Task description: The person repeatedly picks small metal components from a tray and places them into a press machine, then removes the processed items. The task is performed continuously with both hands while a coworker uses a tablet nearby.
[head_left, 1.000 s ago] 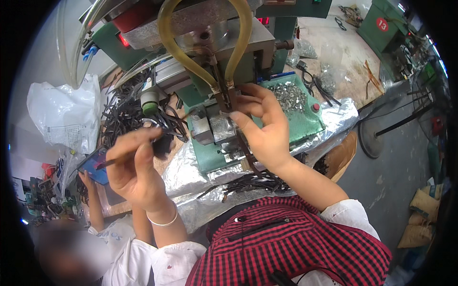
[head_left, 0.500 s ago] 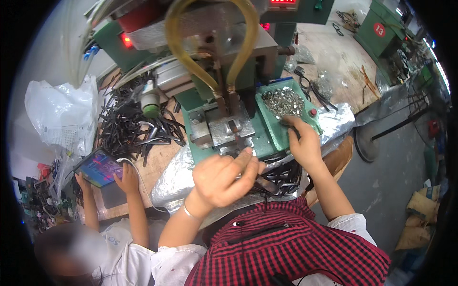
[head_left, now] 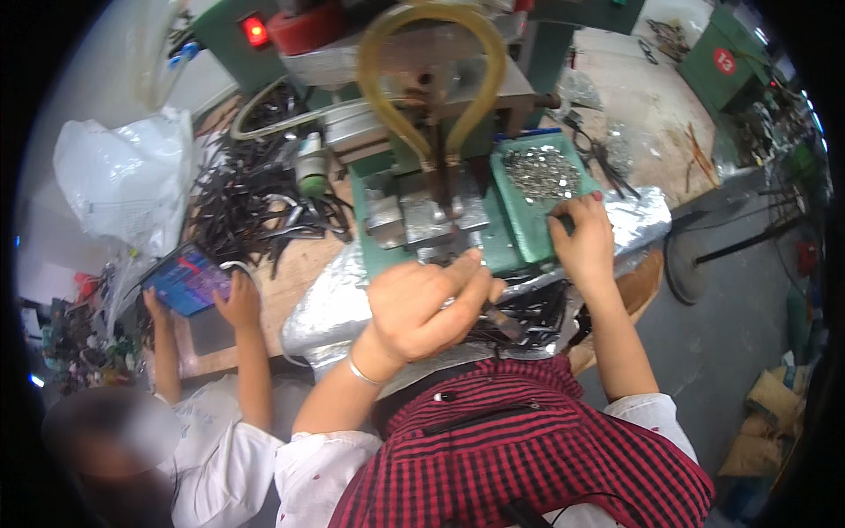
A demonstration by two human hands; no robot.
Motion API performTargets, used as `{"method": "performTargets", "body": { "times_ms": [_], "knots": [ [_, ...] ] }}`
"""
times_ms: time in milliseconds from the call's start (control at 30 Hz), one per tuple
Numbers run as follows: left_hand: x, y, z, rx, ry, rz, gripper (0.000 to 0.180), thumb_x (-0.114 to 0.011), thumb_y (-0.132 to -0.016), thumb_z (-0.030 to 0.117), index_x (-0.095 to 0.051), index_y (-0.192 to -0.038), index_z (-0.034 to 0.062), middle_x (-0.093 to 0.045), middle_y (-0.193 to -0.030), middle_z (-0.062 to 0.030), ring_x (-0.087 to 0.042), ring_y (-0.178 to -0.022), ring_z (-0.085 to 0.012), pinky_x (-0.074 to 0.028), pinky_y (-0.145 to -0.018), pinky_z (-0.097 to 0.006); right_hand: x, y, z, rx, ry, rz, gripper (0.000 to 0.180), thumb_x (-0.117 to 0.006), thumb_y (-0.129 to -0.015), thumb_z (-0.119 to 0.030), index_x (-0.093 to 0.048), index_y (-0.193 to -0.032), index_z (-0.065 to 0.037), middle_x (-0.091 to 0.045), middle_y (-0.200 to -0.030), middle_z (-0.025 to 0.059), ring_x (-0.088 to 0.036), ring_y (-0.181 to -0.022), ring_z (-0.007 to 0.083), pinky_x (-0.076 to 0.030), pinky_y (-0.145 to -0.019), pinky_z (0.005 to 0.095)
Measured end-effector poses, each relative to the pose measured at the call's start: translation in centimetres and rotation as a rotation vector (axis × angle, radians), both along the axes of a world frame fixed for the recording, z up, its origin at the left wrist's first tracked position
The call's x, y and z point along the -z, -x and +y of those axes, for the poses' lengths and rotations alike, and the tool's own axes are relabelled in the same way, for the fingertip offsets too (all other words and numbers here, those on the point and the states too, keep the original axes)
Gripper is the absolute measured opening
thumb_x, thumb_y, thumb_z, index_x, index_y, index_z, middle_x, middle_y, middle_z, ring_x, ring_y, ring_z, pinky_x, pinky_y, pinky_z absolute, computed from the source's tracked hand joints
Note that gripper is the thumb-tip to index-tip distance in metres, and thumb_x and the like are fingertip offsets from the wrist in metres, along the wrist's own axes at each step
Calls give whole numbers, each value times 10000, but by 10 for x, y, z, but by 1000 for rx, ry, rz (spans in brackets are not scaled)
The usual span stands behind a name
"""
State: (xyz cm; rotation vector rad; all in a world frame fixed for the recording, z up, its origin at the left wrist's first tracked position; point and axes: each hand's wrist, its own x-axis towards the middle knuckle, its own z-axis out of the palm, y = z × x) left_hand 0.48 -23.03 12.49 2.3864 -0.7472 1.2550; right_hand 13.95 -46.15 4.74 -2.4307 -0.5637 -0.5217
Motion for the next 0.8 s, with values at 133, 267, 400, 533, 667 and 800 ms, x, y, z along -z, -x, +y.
{"method": "performTargets", "body": {
  "times_ms": [133,267,400,533,667,800],
  "knots": [
    [3,35,-4,-123,134,95,312,-831,-763,79,-769,-1069,92,-762,-1152,-112,-646,-654,-136,-495,-567,-258,-2,4,8,49,-1,23,99,-731,-821,-106,-689,-884,-41,-704,-918,135,-671,-919,351,-526,-831,456],
    [19,90,56,-557,266,5,285,-695,-756,-97,-755,-986,61,-763,-1047,-130,-718,-803,-274,-567,-783,-388,5,4,-3,19,-296,153,160,-680,-881,-74,-728,-1022,-18,-732,-928,140,-709,-853,292,-546,-813,387],
    [-8,78,121,-851,55,63,247,-806,-777,17,-752,-1017,42,-760,-1024,-88,-678,-920,-297,-509,-857,-383,-4,-5,12,-81,-409,120,176,-681,-923,-67,-750,-1080,-25,-754,-1002,149,-722,-893,285,-549,-835,373],
    [46,39,171,-941,-157,353,275,-761,-756,15,-756,-1022,86,-681,-1260,-119,-590,-1113,-369,-459,-1000,-460,-22,0,43,-129,-491,154,177,-706,-925,-75,-750,-1087,-20,-764,-1016,144,-732,-915,279,-552,-836,360],
    [109,34,214,-923,-105,335,298,-736,-730,11,-737,-1023,64,-658,-1336,-123,-588,-1101,-383,-458,-992,-472,-13,4,37,-62,-493,180,164,-702,-917,-55,-749,-1071,-21,-763,-988,138,-730,-899,288,-553,-822,365],
    [91,25,201,-780,37,119,219,-725,-831,3,-730,-1044,52,-696,-1287,-139,-625,-1024,-353,-467,-955,-454,0,14,-23,96,-281,-91,131,-697,-906,-30,-748,-1025,-15,-745,-975,132,-697,-913,301,-528,-850,385]
  ]
}}
